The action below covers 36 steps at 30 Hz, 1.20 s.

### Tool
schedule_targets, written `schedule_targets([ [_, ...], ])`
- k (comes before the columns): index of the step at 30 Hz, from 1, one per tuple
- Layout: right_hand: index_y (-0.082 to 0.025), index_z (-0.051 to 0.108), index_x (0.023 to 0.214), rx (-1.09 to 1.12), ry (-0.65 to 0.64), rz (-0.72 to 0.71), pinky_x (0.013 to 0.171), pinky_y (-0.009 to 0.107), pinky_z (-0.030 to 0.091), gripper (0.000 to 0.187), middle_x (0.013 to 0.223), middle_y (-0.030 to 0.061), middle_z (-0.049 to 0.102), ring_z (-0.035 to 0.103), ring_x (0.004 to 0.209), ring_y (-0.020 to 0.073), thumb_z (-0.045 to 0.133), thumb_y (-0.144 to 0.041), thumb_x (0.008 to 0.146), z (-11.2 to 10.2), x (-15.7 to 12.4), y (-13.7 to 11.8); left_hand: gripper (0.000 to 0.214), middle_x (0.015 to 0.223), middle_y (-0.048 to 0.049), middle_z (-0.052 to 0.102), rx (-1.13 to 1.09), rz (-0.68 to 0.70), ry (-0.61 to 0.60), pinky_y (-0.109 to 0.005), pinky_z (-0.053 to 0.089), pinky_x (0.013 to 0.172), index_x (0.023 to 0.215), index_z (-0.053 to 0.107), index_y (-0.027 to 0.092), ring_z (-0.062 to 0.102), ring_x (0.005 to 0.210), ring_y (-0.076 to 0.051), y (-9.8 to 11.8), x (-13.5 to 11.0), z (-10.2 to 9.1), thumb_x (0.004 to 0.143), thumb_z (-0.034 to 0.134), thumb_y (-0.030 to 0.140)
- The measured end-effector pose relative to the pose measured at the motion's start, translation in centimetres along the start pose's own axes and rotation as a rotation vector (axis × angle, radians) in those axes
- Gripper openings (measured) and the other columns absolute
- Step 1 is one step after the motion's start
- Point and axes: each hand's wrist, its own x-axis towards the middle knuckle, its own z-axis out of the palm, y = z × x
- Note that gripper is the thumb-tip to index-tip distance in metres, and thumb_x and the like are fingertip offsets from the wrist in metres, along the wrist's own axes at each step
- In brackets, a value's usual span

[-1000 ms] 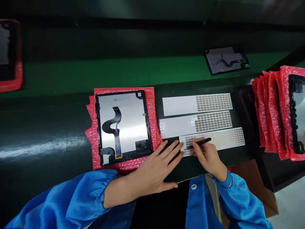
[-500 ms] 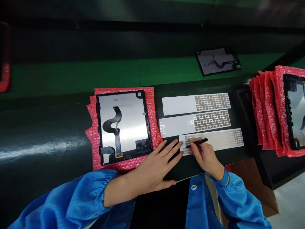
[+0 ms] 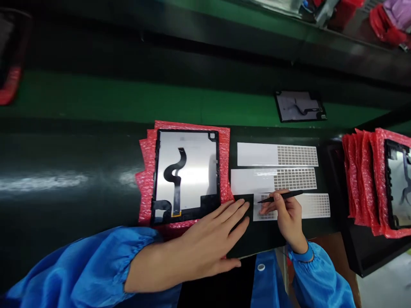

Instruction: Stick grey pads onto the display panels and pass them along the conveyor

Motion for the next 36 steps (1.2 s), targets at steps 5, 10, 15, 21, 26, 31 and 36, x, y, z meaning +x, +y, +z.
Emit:
schedule_targets([
  [5,-0.021,0.066,0.09,0.094,-0.089,-0.093,0.049,0.032,0.067,0.03,0.065,0.0034,0.079,0.077,0.049,0.023,0.073,-0.049,0.1,7.1,3.8,-4.3,0.051,0.078,-0.0077,0.073,0.055,-0.214,0.046,-0.041,0.056,0.089,0.108,0.073,0.012,0.071,0.073,-0.025,-3.5,-3.1,-3.7,0.099,0.06,0.06],
  [10,-0.022,0.065,0.093,0.096,-0.295,-0.115,0.051,0.029,0.067,0.037,0.068,0.0026,0.079,0.078,0.053,0.0202,0.072,-0.057,0.097,16.9,7.3,-6.8,0.086,0.07,-0.0121,0.076,0.237,-0.429,-0.112,-0.052,0.05,0.109,0.143,0.06,-0.004,0.074,0.064,-0.028,-8.0,-5.5,-2.4,0.094,0.064,0.067],
  [15,-0.021,0.064,0.096,0.057,-0.383,-0.072,0.055,0.026,0.067,0.037,0.074,0.0021,0.08,0.079,0.057,0.0172,0.067,-0.059,0.1,22.3,9.2,-5.9,0.098,0.084,-0.0173,0.081,0.132,-0.427,-0.078,-0.057,0.043,0.116,0.146,0.06,-0.002,0.077,0.07,-0.031,-9.6,-6.2,-2.0,0.088,0.064,0.077],
  [21,-0.021,0.068,0.1,-0.064,-0.404,-0.077,0.06,0.025,0.068,0.029,0.076,0.002,0.08,0.08,0.064,0.0164,0.066,-0.05,0.103,22.7,9.4,-5.0,0.085,0.069,-0.0106,0.078,0.031,-0.437,-0.108,-0.055,0.041,0.118,0.127,0.071,0.003,0.073,0.058,-0.028,-9.9,-5.9,-2.7,0.083,0.069,0.076],
  [26,-0.021,0.07,0.103,-0.119,-0.415,-0.094,0.062,0.026,0.068,0.029,0.079,0.0026,0.081,0.081,0.067,0.0168,0.065,-0.049,0.105,22.6,9.3,-5.1,0.078,0.064,-0.0094,0.076,0.005,-0.439,-0.142,-0.052,0.048,0.111,0.112,0.076,0.009,0.071,0.055,-0.027,-10.3,-5.6,-2.9,0.079,0.071,0.079],
  [31,-0.021,0.071,0.103,-0.141,-0.415,-0.094,0.061,0.027,0.069,0.029,0.077,0.0027,0.081,0.081,0.066,0.0181,0.066,-0.049,0.104,22.6,9.4,-5.1,0.095,0.07,-0.0116,0.078,0.007,-0.407,-0.099,-0.048,0.05,0.108,0.111,0.076,0.008,0.073,0.064,-0.028,-10.8,-5.7,-2.9,0.067,0.071,0.092],
  [36,-0.021,0.071,0.104,-0.149,-0.42,-0.096,0.061,0.026,0.069,0.028,0.077,0.0023,0.081,0.081,0.065,0.017,0.065,-0.048,0.104,22.6,9.4,-5.2,0.066,0.068,-0.0068,0.077,0.036,-0.424,-0.031,-0.046,0.05,0.107,0.113,0.076,0.011,0.068,0.053,-0.024,-11.1,-6.0,-2.6,0.082,0.077,0.07],
])
